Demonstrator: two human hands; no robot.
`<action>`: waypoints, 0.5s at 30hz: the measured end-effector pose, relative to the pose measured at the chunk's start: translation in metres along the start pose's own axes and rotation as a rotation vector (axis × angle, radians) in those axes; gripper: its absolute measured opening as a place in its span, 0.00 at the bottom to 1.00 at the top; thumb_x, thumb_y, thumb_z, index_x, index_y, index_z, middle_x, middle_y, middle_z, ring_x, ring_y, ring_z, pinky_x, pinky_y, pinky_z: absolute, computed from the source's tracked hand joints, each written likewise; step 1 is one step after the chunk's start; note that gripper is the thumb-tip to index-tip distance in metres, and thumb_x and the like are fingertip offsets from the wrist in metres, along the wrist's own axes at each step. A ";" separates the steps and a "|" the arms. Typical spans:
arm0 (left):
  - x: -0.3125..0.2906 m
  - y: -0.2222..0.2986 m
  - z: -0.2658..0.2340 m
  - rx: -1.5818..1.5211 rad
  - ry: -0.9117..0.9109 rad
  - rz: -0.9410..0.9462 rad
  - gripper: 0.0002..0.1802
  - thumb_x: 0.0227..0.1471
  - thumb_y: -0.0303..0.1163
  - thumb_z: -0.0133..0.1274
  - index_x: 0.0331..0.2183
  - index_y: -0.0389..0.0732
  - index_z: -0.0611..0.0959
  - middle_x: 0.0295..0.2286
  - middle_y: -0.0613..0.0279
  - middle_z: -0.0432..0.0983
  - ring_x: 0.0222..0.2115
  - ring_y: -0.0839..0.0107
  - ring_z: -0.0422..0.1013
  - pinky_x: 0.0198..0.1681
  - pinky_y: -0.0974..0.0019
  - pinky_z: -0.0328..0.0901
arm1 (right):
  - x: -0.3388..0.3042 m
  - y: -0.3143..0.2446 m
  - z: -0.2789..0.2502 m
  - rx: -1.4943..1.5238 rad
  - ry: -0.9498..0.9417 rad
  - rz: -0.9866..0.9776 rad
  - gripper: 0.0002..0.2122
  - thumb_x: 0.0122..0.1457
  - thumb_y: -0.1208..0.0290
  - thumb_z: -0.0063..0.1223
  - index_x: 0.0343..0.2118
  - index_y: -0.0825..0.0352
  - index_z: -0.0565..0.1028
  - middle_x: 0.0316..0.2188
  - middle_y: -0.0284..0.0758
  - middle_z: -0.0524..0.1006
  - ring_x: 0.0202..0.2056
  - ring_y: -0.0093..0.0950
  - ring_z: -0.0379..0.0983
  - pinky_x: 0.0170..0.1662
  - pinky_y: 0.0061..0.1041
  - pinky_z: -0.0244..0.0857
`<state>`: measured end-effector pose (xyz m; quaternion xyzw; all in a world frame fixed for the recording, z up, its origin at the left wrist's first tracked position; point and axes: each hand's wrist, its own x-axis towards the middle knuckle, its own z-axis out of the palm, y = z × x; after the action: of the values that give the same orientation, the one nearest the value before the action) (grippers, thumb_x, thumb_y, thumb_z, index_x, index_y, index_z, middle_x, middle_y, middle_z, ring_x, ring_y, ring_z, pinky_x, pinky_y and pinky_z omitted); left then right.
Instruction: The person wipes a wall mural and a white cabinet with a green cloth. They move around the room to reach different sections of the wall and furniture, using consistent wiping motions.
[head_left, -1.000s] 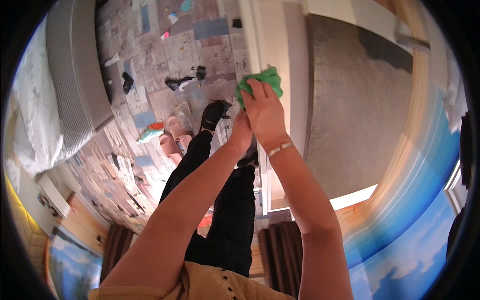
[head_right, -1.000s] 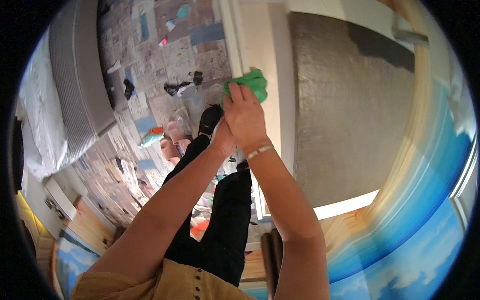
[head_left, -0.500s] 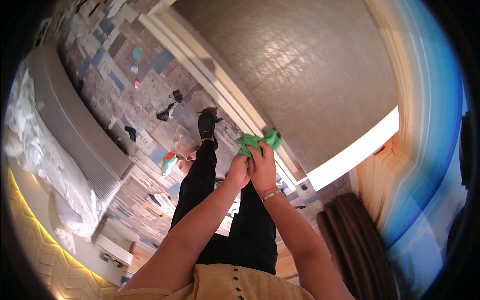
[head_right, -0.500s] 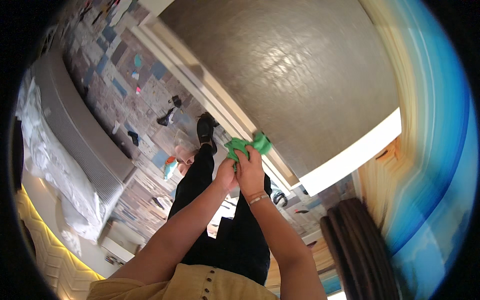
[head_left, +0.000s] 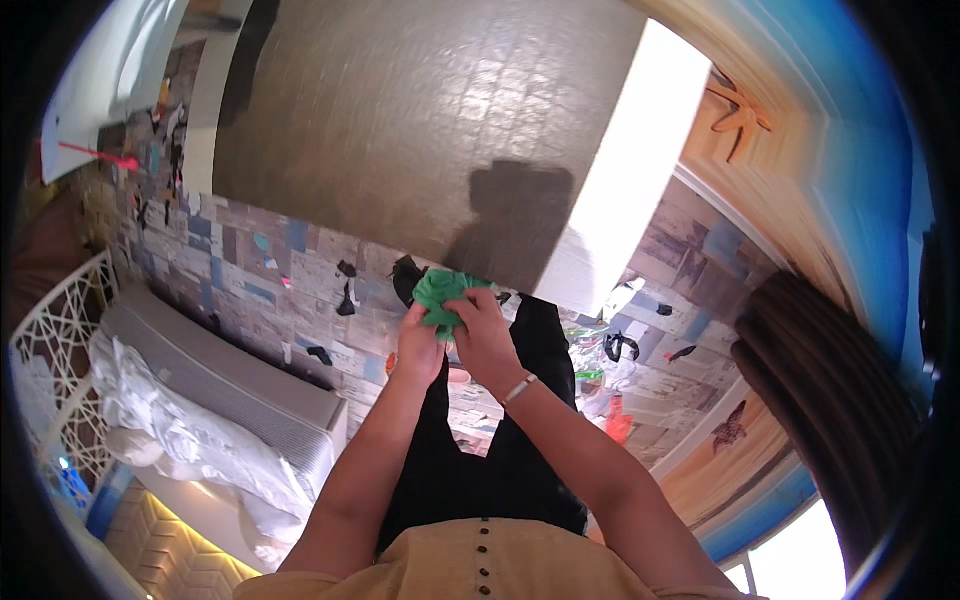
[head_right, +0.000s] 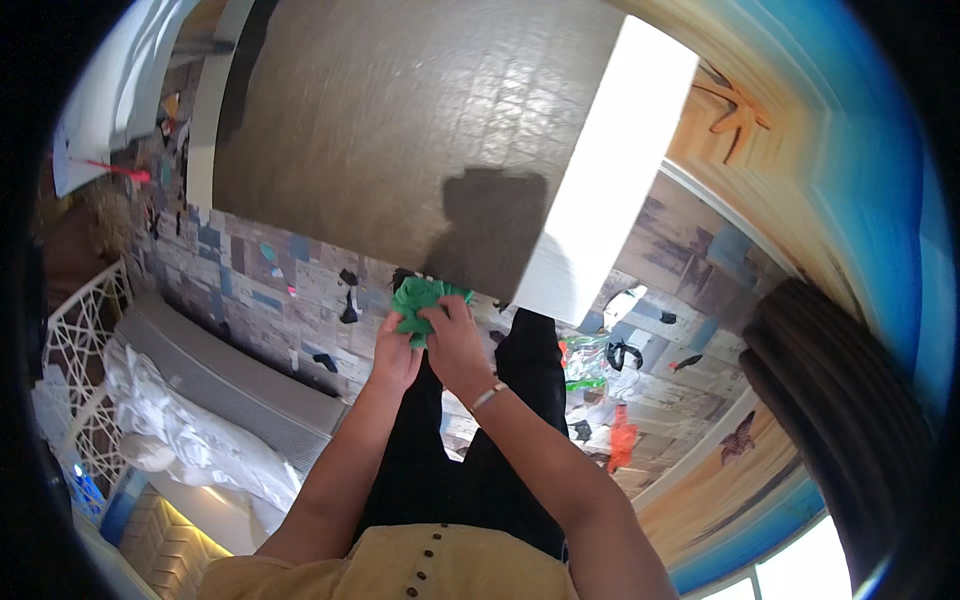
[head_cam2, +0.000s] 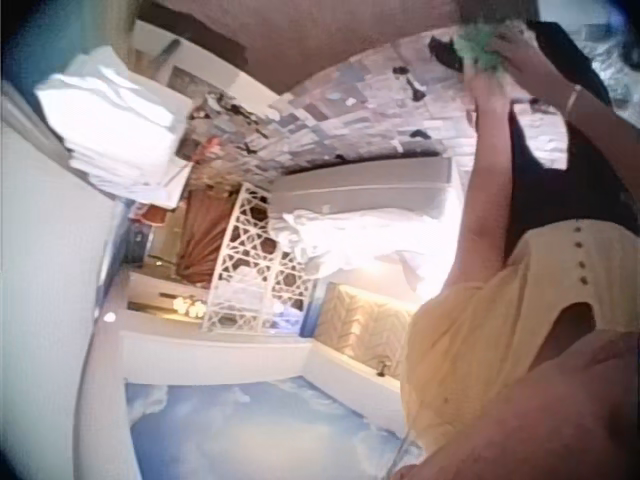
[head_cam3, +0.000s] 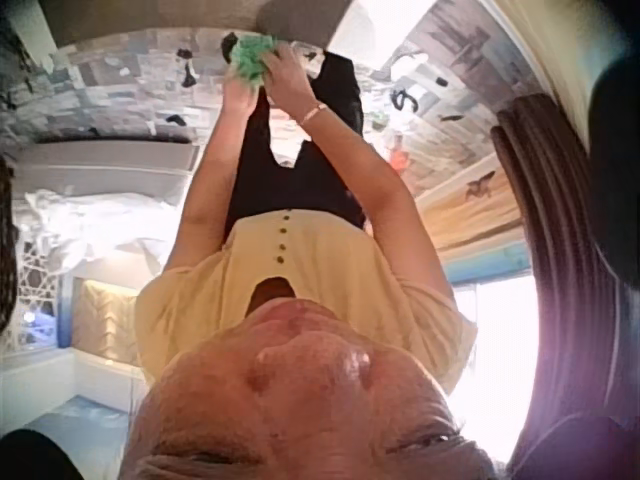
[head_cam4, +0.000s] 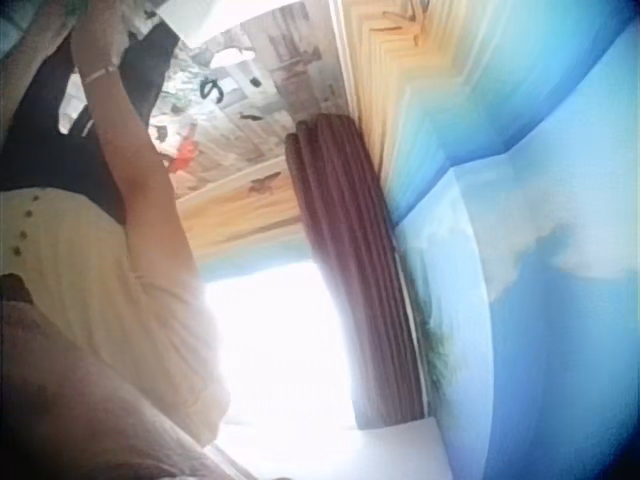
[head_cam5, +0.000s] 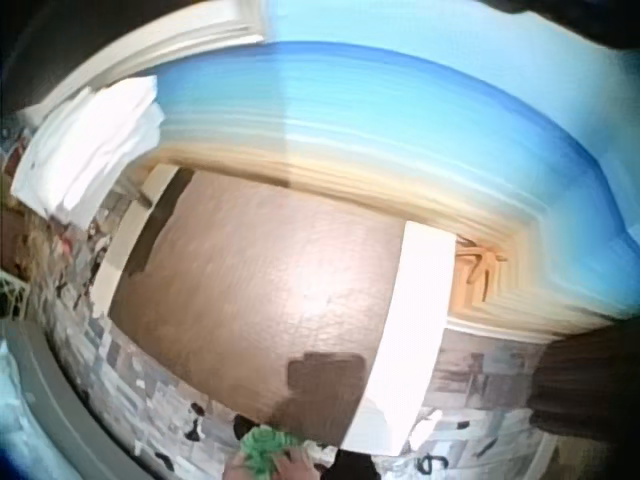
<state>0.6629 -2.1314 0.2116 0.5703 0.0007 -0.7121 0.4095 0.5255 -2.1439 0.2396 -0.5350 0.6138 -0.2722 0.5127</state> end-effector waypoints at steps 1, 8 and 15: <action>-0.015 0.008 0.027 0.073 -0.009 0.060 0.18 0.60 0.20 0.46 0.51 0.37 0.76 0.45 0.60 0.77 0.42 0.72 0.74 0.45 0.70 0.69 | -0.005 -0.005 -0.020 0.096 -0.006 0.025 0.16 0.49 0.84 0.52 0.42 0.66 0.76 0.44 0.44 0.69 0.47 0.48 0.70 0.48 0.39 0.68; -0.039 0.012 0.154 0.250 -0.110 -0.014 0.15 0.58 0.20 0.49 0.47 0.35 0.79 0.40 0.64 0.79 0.39 0.78 0.74 0.45 0.73 0.67 | -0.016 -0.012 -0.145 0.358 0.178 -0.071 0.13 0.53 0.82 0.54 0.43 0.66 0.75 0.44 0.44 0.70 0.44 0.44 0.72 0.45 0.34 0.69; 0.002 -0.028 0.191 1.739 -0.476 0.974 0.28 0.45 0.16 0.52 0.52 0.32 0.73 0.55 0.43 0.66 0.57 0.43 0.62 0.60 0.46 0.57 | -0.031 0.053 -0.167 -0.271 0.260 -0.002 0.16 0.49 0.77 0.56 0.44 0.64 0.76 0.51 0.42 0.68 0.53 0.44 0.66 0.57 0.42 0.61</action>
<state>0.4919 -2.2033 0.2631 0.4523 -0.8289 -0.3172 0.0883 0.3492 -2.1356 0.2581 -0.5601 0.7054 -0.2546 0.3519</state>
